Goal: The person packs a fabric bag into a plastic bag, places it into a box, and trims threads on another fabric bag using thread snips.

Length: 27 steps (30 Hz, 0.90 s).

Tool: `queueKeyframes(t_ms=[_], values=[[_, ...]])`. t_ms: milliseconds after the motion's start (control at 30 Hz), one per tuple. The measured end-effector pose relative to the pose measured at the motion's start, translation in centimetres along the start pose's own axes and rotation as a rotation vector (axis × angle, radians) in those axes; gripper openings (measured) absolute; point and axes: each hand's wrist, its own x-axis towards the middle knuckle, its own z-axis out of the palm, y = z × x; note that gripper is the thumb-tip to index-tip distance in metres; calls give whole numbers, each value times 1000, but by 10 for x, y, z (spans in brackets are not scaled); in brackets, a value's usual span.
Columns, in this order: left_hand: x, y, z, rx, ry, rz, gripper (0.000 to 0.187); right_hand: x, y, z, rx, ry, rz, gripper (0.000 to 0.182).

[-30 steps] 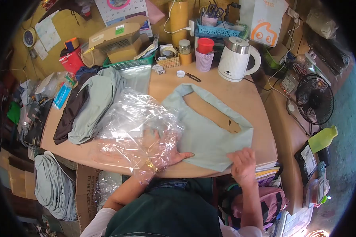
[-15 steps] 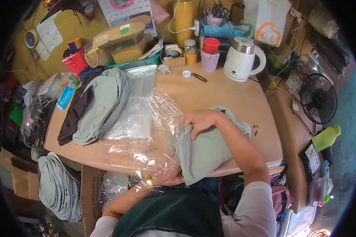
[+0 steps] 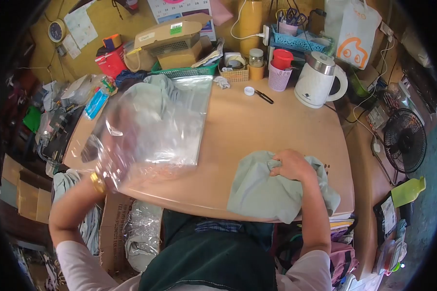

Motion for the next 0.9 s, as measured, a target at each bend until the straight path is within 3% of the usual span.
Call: queueKeyframes(t_ms=[67,100,167,233,267,300,333,367,400,433,467,533,667,733,767,900], values=[[27,-25,-35,20,128,-34,38,-12,7,3,-21,231,79,47],[38,-29,-48,2,187,-54,38,-18,9,3,-25,236,75,47],[53,-23,-61,-93,262,-105,37,-31,9,1,50,558,134,40],[61,-1,-49,-219,141,-125,37,-42,16,-5,38,609,181,42],[58,15,-27,-162,-22,1,37,-47,21,-11,5,653,224,43],[50,27,9,99,-132,287,33,-55,25,-16,1,657,215,43],[47,33,24,362,-246,568,30,-67,28,-17,-18,804,226,42],[47,28,18,339,-310,442,29,-76,30,-20,-31,950,236,41],[46,17,11,318,-375,322,27,-85,30,-25,-22,952,230,41],[48,3,9,354,-110,295,25,-96,28,-32,-23,977,289,36],[51,-6,9,359,-117,293,25,-103,26,-35,-28,999,347,31],[57,-12,-24,87,312,108,22,-106,26,-36,70,1068,282,25],[62,-18,-54,-46,258,-89,15,-101,-2,-40,366,1302,48,17],[64,-21,-55,-64,502,-198,7,-101,-24,-42,456,1283,-5,15],[66,-28,-47,-73,426,-294,40,-100,-36,-43,541,1261,-55,14],[64,-23,-57,-203,579,-158,60,-72,-74,-34,661,1290,-158,13]])
